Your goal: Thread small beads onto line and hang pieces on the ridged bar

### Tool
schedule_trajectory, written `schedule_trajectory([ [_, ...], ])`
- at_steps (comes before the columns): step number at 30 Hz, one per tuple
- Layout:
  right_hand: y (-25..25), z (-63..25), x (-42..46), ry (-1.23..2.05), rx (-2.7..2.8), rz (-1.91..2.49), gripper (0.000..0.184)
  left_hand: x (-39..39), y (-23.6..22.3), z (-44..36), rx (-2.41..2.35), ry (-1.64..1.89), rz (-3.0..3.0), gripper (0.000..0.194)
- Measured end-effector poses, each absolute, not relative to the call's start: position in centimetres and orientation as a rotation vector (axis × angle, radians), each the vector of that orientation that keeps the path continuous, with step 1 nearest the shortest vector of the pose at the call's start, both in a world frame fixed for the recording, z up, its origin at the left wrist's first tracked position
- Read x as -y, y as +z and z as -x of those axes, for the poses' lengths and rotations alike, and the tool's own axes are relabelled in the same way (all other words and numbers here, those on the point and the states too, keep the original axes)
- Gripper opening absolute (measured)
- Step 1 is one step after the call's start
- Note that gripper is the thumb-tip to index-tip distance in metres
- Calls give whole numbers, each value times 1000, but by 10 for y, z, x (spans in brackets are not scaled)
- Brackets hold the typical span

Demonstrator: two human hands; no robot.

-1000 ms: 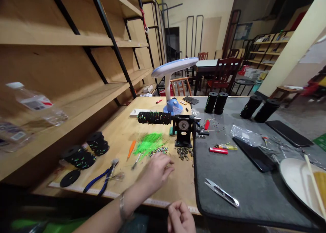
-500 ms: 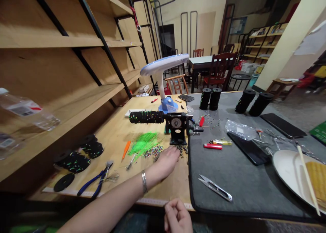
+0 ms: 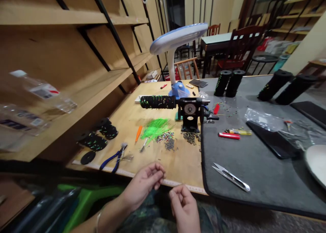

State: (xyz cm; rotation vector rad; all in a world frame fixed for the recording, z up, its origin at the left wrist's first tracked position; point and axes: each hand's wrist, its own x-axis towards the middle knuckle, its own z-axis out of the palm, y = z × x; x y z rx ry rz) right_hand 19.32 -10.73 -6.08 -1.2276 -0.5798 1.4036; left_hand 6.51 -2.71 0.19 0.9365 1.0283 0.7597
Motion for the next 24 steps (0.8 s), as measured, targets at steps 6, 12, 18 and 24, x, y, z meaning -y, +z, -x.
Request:
schedule_trajectory([
  [6,-53,-180,108,1341,840,1272,40,59,-7,-42,-1086,904,-573,33],
  [12,-53,-175,110,1190,1143,1316,30,67,-9,-36,-1064,915,-486,33],
  [18,-49,-167,110,1094,1172,1340,31,71,-17,-34,-1022,921,-472,30],
  [24,-54,-167,106,1147,1253,1353,32,72,-19,-34,-1015,907,-437,32],
])
